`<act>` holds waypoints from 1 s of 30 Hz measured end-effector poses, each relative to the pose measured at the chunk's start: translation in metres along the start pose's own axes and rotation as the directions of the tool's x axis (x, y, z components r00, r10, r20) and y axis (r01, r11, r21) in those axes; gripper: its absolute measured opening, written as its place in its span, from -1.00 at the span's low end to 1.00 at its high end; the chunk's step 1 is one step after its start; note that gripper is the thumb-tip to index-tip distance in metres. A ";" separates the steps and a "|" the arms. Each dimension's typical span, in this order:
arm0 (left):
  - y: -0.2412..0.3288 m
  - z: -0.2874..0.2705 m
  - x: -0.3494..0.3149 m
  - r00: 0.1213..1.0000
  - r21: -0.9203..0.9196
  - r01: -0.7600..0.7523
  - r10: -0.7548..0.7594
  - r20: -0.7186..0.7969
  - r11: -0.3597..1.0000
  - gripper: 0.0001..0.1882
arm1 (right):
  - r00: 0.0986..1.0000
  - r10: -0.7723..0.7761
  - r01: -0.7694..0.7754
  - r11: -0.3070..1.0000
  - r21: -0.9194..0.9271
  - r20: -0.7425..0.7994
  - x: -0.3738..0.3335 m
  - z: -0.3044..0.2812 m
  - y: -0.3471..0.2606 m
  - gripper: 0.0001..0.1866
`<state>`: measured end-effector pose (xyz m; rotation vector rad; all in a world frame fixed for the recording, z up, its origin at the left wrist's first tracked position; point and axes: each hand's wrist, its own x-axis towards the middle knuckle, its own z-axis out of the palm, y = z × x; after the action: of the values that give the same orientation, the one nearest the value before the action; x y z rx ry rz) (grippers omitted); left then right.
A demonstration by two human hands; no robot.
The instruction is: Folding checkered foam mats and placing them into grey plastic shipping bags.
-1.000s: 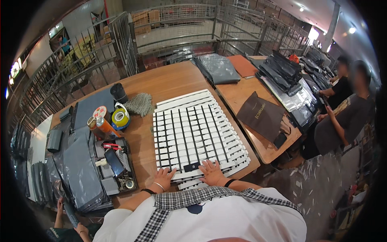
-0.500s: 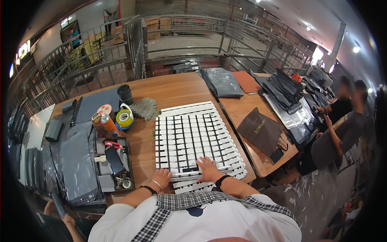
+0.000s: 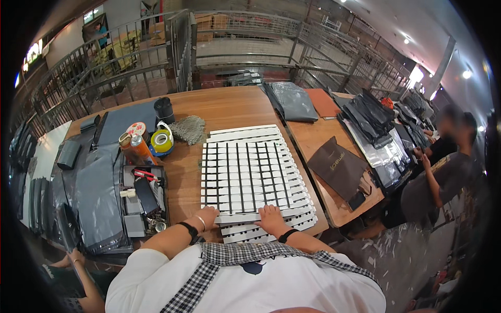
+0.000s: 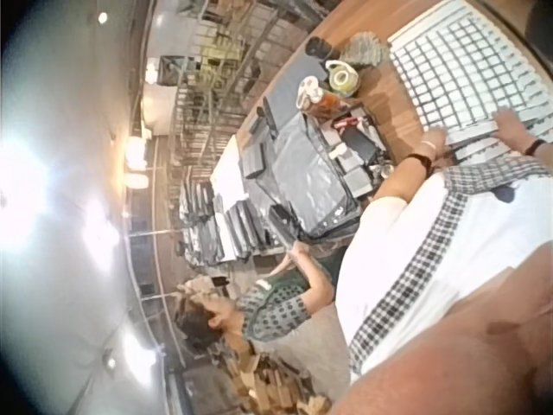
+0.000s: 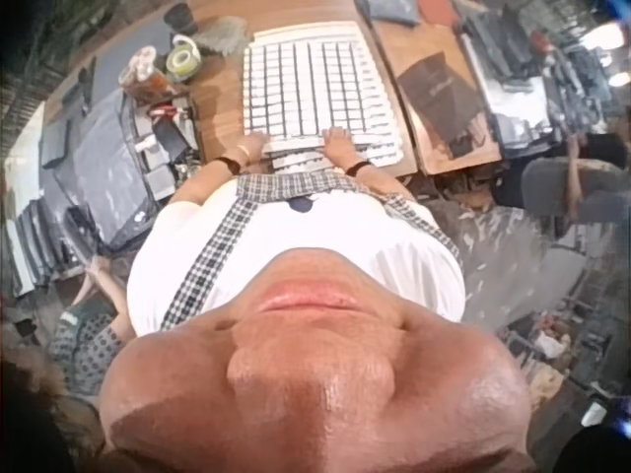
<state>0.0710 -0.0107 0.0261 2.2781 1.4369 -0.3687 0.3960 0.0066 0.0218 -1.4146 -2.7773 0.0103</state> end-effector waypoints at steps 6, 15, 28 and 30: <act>0.019 0.063 -0.034 0.952 0.030 -0.098 0.102 -0.288 0.995 -0.49 | 0.988 -0.099 0.086 0.990 0.108 0.120 -0.038 0.005 -0.004 -0.36; 0.009 0.029 -0.027 0.950 -0.024 -0.092 0.081 -0.301 0.995 -0.11 | 0.999 -0.045 0.042 0.992 0.120 0.023 -0.013 0.003 -0.001 -0.15; -0.009 0.028 0.004 0.964 0.024 -0.115 0.118 -0.237 0.993 -0.32 | 0.998 -0.018 0.030 0.979 0.199 -0.059 0.004 -0.003 -0.012 -0.16; -0.009 0.007 0.008 0.993 -0.013 -0.093 0.092 -0.072 0.996 -0.26 | 0.979 -0.074 0.084 0.995 0.045 -0.190 -0.015 -0.002 -0.024 -0.22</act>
<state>0.0666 -0.0040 0.0148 2.3566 1.3575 -0.2489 0.3853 -0.0200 0.0240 -1.2225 -2.6552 -0.0488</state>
